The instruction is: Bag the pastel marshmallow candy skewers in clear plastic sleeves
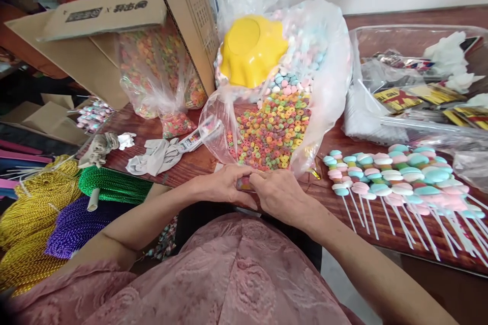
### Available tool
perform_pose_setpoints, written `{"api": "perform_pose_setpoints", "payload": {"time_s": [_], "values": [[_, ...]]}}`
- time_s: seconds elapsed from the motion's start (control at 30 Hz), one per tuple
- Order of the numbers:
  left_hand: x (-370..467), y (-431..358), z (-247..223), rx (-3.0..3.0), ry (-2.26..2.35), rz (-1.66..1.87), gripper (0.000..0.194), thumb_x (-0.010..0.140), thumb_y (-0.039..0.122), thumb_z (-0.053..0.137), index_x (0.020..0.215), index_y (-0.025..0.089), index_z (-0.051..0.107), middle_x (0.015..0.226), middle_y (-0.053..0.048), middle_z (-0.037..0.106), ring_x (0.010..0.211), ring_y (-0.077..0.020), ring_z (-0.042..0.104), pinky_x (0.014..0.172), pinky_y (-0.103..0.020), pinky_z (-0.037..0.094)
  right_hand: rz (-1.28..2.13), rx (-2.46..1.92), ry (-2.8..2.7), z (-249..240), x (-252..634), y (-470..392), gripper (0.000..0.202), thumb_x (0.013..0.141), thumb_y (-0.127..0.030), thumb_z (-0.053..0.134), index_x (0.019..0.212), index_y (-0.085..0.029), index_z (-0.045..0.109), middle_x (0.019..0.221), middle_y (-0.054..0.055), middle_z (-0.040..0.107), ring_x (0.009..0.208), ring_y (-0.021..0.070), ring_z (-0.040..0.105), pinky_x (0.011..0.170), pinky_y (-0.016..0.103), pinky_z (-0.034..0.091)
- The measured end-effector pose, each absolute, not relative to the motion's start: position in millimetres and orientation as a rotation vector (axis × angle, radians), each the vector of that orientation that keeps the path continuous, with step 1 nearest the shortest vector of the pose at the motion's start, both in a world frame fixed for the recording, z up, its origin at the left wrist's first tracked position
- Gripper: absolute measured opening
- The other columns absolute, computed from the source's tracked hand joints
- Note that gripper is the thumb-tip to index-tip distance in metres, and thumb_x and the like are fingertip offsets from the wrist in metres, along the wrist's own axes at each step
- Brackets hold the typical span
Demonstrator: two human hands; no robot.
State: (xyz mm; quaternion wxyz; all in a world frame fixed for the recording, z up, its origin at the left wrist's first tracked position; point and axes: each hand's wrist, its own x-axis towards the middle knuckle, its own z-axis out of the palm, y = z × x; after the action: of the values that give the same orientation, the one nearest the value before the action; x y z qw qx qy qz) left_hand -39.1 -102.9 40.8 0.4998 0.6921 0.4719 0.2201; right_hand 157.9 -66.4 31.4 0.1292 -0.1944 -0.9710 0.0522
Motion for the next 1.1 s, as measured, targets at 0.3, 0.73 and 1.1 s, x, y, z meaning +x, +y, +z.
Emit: {"api": "perform_pose_setpoints", "payload": {"time_s": [0.3, 0.73, 1.1], "values": [[-49.3, -113.6, 38.6, 0.962, 1.086, 0.685, 0.044, 0.071, 0.053, 0.076, 0.084, 0.012, 0.07, 0.056, 0.003, 0.057, 0.041, -0.0036, 0.043, 0.038, -0.015, 0.03, 0.415, -0.502, -2.477, 32.5, 159.7, -63.1, 0.016, 0.095, -0.014, 0.044, 0.092, -0.018, 0.059, 0.08, 0.004, 0.064, 0.073, 0.0153, 0.058, 0.065, 0.028, 0.04], [-9.4, -112.0, 14.7, 0.827, 1.197, 1.517, 0.032, 0.067, 0.042, 0.082, 0.078, 0.015, 0.07, 0.066, 0.003, 0.063, 0.052, -0.0053, 0.051, 0.05, -0.018, 0.043, 1.02, -0.833, -1.634, 18.3, 142.3, -84.0, 0.024, 0.087, -0.031, 0.066, 0.109, -0.025, 0.057, 0.097, 0.002, 0.059, 0.072, 0.0132, 0.054, 0.061, 0.028, 0.048], [7.4, -122.2, 2.9, 0.887, 1.126, 1.246, 0.048, 0.08, 0.063, 0.066, 0.082, 0.015, 0.061, 0.067, 0.003, 0.052, 0.057, -0.0074, 0.045, 0.055, -0.02, 0.04, 0.719, -0.762, -1.61, -1.8, 136.0, -80.3, 0.01, 0.09, -0.02, 0.059, 0.089, -0.024, 0.068, 0.085, 0.003, 0.062, 0.078, 0.0169, 0.059, 0.069, 0.033, 0.05]]}}
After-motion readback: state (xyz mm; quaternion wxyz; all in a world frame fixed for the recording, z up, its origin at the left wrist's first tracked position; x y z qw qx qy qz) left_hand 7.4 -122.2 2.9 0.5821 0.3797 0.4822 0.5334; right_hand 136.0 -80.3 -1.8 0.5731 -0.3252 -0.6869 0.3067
